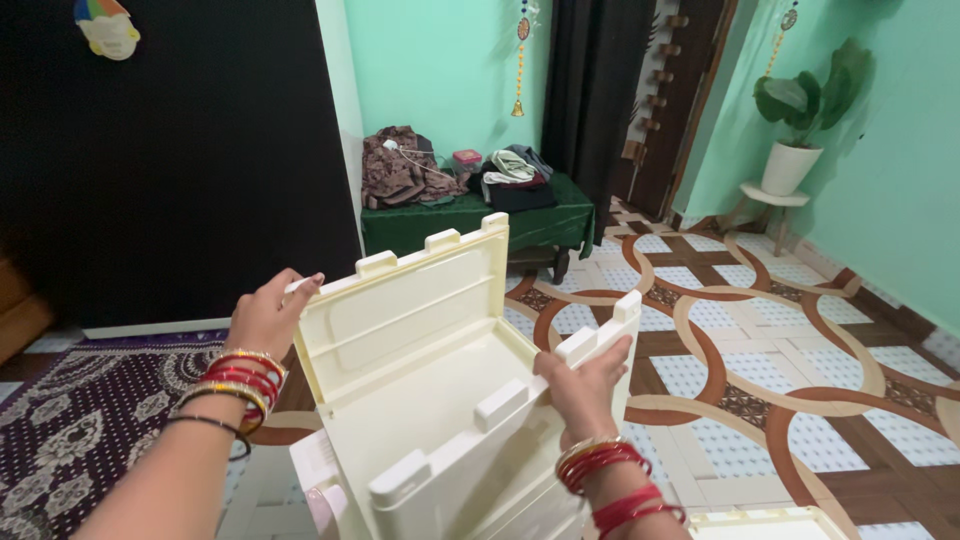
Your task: The person sits on the floor and repeatedly assembles and disassembles a white plastic container by snapping its side panels and lid together and apart. The person handles the container parts by hand, aligning and pressing the edges to lock or release them.
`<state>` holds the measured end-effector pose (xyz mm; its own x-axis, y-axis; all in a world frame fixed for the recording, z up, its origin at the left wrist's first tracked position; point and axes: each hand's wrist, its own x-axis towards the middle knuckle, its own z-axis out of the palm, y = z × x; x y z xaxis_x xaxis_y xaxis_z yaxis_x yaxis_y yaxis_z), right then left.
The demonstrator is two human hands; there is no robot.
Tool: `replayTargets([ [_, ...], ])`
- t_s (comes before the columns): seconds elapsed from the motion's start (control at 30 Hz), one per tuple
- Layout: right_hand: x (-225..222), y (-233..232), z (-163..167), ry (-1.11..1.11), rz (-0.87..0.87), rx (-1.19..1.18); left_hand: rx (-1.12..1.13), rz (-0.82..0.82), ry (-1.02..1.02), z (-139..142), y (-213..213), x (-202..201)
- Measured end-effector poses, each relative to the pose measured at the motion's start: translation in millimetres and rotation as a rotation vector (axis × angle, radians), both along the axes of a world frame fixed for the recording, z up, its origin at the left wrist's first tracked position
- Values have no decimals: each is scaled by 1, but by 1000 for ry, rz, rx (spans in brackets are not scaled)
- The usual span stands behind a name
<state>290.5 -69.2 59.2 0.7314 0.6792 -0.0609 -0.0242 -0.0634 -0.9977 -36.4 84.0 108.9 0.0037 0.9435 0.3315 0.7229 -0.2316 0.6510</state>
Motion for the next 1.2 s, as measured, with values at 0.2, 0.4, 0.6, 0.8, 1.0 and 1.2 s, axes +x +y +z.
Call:
replayTargets([
  [0.2,41,20,21,88,272,-17,12,102,88,7,-51,7],
  [0.4,87,39,45,-4,549,-146,-168,132,223,21,-102,34],
  [0.6,102,61,40,-62,590,-180,-104,180,366,22,-123,47],
  [0.8,96,43,44,-80,444,-270,-75,161,350,21,-117,52],
  [1.0,87,-54,53,-11,490,-193,-193,139,226,26,-120,60],
  [1.2,21,-98,40,27,530,-349,-66,92,239,20,-112,47],
])
